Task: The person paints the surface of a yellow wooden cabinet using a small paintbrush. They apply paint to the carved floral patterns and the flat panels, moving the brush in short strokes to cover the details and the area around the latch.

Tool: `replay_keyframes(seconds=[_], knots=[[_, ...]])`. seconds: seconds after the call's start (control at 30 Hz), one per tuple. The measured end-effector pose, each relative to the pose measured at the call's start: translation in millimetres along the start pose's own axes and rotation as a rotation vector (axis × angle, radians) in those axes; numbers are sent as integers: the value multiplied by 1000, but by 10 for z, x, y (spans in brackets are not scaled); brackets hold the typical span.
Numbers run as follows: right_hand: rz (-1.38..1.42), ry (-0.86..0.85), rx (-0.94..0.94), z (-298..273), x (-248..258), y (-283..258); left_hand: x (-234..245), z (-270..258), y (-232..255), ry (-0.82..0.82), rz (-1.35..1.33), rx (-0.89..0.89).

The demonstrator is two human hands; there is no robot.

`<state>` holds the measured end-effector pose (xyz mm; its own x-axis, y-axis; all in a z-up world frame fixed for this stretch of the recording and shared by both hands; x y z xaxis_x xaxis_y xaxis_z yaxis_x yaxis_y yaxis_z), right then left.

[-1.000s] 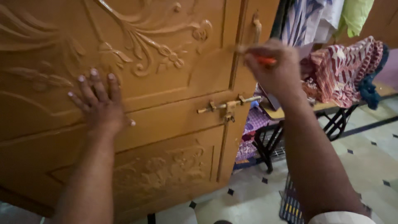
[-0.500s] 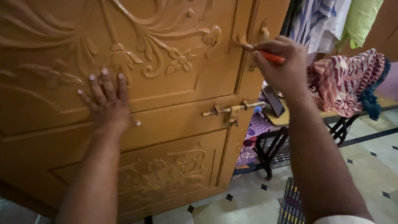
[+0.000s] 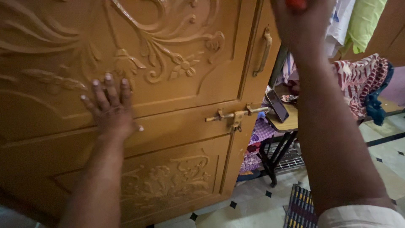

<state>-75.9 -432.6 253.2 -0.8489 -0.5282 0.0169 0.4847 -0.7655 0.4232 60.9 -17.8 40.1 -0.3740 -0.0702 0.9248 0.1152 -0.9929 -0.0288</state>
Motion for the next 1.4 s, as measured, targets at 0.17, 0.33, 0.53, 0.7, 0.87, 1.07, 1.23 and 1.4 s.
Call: replay_keyframes(seconds=[0.17, 0.33, 0.53, 0.7, 0.87, 1.07, 1.23, 1.4], knots=[[96, -569, -465, -279, -188, -246, -9, -33, -35, -6, -14, 9], [48, -638, -361, -122, -185, -223, -18, -27, -8, -38, -8, 28], [20, -78, 42, 132, 50, -297, 20, -64, -11, 6, -24, -2], [-122, -252, -139, -430, -164, -496, 20, -43, -38, -1, -53, 3], [162, -401, -395, -1129, -190, -1065, -36, -33, -49, 12, -67, 0], [135, -310, -456, -1214, -68, -1149, -54, -36, -33, 22, -72, 0], [17, -53, -388, -1384, -209, -1196, -65, 23, -27, 38, -39, 1], [238, -171, -465, -1573, -467, -1774, -90, 0, -21, 53, -108, -17]])
Point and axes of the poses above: each hand's wrist, its own z-axis towards the middle knuckle, its own x-axis out of the back of the hand, y = z × x, the point moved 8 cm from there along z, towards the middle knuckle, and after that the axes turned 13 degrees about x, right-handed, at the moved point
